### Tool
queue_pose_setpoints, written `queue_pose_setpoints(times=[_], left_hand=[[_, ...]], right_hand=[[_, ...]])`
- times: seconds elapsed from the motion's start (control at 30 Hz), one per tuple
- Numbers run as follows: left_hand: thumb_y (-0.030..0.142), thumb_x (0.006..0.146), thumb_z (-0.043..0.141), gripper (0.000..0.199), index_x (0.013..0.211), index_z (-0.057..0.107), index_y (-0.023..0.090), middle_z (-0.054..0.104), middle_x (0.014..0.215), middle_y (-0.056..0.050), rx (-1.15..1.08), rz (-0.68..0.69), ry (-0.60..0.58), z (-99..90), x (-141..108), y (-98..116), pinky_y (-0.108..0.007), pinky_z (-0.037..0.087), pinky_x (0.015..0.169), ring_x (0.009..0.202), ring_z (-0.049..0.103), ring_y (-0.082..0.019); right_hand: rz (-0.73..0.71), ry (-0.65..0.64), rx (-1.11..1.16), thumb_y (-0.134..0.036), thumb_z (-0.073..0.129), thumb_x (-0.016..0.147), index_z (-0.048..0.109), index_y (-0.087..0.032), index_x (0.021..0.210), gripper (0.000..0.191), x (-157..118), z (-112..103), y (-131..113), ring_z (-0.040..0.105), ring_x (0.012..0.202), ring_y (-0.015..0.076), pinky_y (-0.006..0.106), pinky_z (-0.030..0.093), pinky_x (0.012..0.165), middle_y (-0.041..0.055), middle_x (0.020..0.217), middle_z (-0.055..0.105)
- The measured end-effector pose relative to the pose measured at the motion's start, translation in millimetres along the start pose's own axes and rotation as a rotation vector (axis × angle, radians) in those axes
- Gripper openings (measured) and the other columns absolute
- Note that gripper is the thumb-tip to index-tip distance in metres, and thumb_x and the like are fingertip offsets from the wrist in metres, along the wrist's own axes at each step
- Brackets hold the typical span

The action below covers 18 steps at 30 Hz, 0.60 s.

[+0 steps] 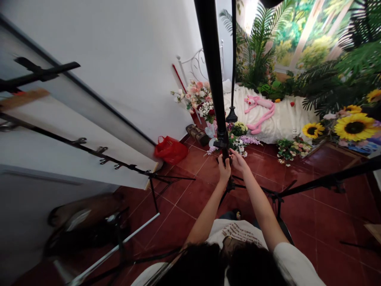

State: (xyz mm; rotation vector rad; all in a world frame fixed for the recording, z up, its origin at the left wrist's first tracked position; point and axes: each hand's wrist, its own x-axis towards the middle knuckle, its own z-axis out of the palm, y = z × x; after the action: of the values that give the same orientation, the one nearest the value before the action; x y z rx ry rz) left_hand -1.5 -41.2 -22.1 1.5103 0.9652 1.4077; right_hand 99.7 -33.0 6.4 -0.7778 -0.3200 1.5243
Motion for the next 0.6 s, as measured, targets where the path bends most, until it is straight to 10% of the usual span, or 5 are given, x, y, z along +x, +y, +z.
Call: queue_pose_setpoints(times=[0.6], left_hand=[[0.060,0.093,0.042,0.049,0.115,0.057,0.019,0.063,0.112,-0.014,0.019,0.020,0.033,4.4,-2,-7,-0.041,0.045,0.100,0.110,0.058,-0.024]], right_hand=[[-0.104,0.207,0.071,-0.029,0.073,0.080,0.053,-0.023,0.079,0.020,-6,14,7,0.060,0.049,0.0094,0.017,0.046,0.043,-0.0058,0.063,0.067]])
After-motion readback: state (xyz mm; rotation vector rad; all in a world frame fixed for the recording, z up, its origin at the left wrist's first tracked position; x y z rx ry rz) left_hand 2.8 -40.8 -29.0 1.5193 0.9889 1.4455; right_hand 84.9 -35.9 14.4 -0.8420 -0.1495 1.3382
